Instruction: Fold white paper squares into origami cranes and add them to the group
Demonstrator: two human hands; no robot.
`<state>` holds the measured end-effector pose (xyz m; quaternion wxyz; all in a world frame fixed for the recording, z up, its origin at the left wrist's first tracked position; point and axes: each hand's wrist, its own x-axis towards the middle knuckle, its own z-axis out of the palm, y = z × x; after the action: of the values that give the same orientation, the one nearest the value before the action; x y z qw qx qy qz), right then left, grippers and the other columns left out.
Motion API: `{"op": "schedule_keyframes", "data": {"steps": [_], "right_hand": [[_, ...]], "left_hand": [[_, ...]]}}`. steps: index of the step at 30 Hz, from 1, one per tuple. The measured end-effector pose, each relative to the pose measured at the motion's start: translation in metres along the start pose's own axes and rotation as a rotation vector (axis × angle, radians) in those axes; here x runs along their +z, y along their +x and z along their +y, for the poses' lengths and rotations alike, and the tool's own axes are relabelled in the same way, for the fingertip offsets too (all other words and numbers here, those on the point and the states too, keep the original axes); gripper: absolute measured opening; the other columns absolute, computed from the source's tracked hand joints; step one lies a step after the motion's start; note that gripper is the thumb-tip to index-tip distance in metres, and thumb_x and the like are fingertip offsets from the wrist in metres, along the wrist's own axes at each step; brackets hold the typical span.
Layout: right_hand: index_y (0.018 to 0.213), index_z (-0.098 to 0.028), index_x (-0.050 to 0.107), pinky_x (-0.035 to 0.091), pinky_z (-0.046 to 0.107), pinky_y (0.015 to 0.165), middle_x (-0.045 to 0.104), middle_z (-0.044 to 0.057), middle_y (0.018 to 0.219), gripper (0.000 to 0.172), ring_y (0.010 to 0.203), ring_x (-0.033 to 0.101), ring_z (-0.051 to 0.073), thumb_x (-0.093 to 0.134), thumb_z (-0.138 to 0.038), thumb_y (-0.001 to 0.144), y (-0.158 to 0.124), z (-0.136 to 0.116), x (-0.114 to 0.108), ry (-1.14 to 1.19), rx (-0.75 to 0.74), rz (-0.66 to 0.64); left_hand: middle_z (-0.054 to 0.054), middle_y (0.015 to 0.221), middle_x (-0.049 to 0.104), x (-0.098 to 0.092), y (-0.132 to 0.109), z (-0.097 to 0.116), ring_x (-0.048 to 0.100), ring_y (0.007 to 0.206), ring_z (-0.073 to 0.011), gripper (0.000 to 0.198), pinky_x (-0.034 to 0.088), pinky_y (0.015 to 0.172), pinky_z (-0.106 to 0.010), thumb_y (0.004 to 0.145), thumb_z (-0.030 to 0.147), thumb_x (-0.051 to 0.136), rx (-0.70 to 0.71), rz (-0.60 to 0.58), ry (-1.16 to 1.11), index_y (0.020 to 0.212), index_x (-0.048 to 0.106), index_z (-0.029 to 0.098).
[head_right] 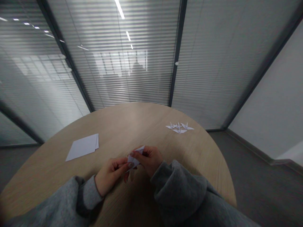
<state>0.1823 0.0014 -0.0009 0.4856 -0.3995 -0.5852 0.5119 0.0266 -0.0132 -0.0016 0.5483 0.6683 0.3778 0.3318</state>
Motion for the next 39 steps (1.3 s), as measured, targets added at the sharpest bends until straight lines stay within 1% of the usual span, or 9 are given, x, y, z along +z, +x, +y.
{"op": "schedule_keyframes", "data": {"steps": [5,10,14,19,24,30,34,37,39], "right_hand": [[0.051,-0.014,0.06,0.02,0.02,0.033,0.039,-0.006,0.036,0.057,0.033,0.031,0.005,0.058,-0.069,0.066,-0.0008,-0.0009,-0.0011,-0.054,0.01,0.038],[0.058,-0.014,0.062,0.022,0.021,0.033,0.045,-0.003,0.04,0.059,0.034,0.034,0.006,0.053,-0.071,0.068,-0.0014,-0.0011,0.0011,-0.028,-0.01,0.052],[0.055,-0.014,0.062,0.024,0.021,0.033,0.046,-0.002,0.04,0.063,0.033,0.036,0.007,0.051,-0.075,0.065,-0.0014,-0.003,0.0028,0.0,0.014,0.108],[0.051,-0.014,0.062,0.026,0.022,0.033,0.051,0.002,0.04,0.066,0.033,0.039,0.009,0.045,-0.075,0.068,-0.0001,-0.0033,0.0016,0.033,0.066,0.124],[0.048,-0.015,0.059,0.026,0.021,0.033,0.051,0.001,0.039,0.065,0.033,0.04,0.009,0.047,-0.077,0.065,0.0017,-0.0035,0.0015,0.092,0.084,0.141],[0.051,-0.016,0.056,0.023,0.021,0.032,0.042,-0.003,0.034,0.065,0.031,0.036,0.008,0.046,-0.079,0.063,0.0074,0.0027,-0.0033,0.046,0.071,0.184],[0.05,-0.019,0.047,0.027,0.02,0.034,0.038,-0.007,0.037,0.058,0.033,0.032,0.006,0.053,-0.075,0.063,0.0076,0.0021,-0.0029,0.025,-0.007,0.098],[0.064,-0.018,0.055,0.027,0.019,0.035,0.046,-0.007,0.046,0.049,0.038,0.033,0.006,0.063,-0.066,0.061,0.0059,-0.0013,-0.0005,0.013,-0.031,-0.029],[0.069,-0.017,0.058,0.026,0.019,0.037,0.05,-0.005,0.051,0.045,0.04,0.034,0.006,0.062,-0.062,0.066,0.0049,-0.0017,0.0003,-0.012,-0.05,-0.075]], "left_hand": [[0.002,0.05,0.054,0.0004,-0.0004,0.0002,0.046,0.043,-0.0091,0.043,0.039,0.048,-0.022,0.078,0.053,0.054,0.0,0.005,0.016,0.074,0.067,0.012],[0.001,0.054,0.055,0.0,-0.0002,-0.0012,0.045,0.044,-0.0088,0.043,0.038,0.047,-0.022,0.078,0.053,0.054,0.019,-0.012,0.008,0.076,0.068,0.012],[0.001,0.053,0.054,-0.001,0.0006,-0.0069,0.045,0.046,-0.009,0.04,0.037,0.049,-0.021,0.082,0.048,0.052,0.027,-0.026,0.034,0.078,0.068,0.012],[0.002,0.052,0.053,0.0001,0.0008,-0.0072,0.045,0.044,-0.0089,0.04,0.036,0.048,-0.022,0.082,0.048,0.051,0.011,-0.025,0.033,0.078,0.067,0.012],[0.002,0.05,0.05,-0.0001,0.0005,-0.0019,0.043,0.044,-0.0087,0.042,0.034,0.047,-0.022,0.078,0.051,0.051,-0.004,0.023,0.064,0.074,0.065,0.012],[0.005,0.047,0.043,-0.0029,-0.0004,-0.0017,0.035,0.042,-0.0076,0.045,0.025,0.041,-0.019,0.078,0.055,0.05,-0.022,0.113,0.119,0.073,0.065,0.013],[0.006,0.046,0.04,-0.0046,-0.0002,-0.0013,0.031,0.04,-0.0074,0.047,0.021,0.038,-0.019,0.078,0.057,0.049,-0.031,0.172,0.125,0.075,0.064,0.013],[0.006,0.046,0.039,-0.0062,0.0005,-0.0011,0.032,0.041,-0.0078,0.048,0.022,0.039,-0.019,0.077,0.058,0.048,-0.013,0.21,0.134,0.073,0.063,0.013],[0.006,0.047,0.04,-0.007,0.0008,-0.0014,0.032,0.041,-0.0079,0.046,0.022,0.039,-0.019,0.077,0.058,0.049,-0.002,0.219,0.145,0.071,0.062,0.013]]}}
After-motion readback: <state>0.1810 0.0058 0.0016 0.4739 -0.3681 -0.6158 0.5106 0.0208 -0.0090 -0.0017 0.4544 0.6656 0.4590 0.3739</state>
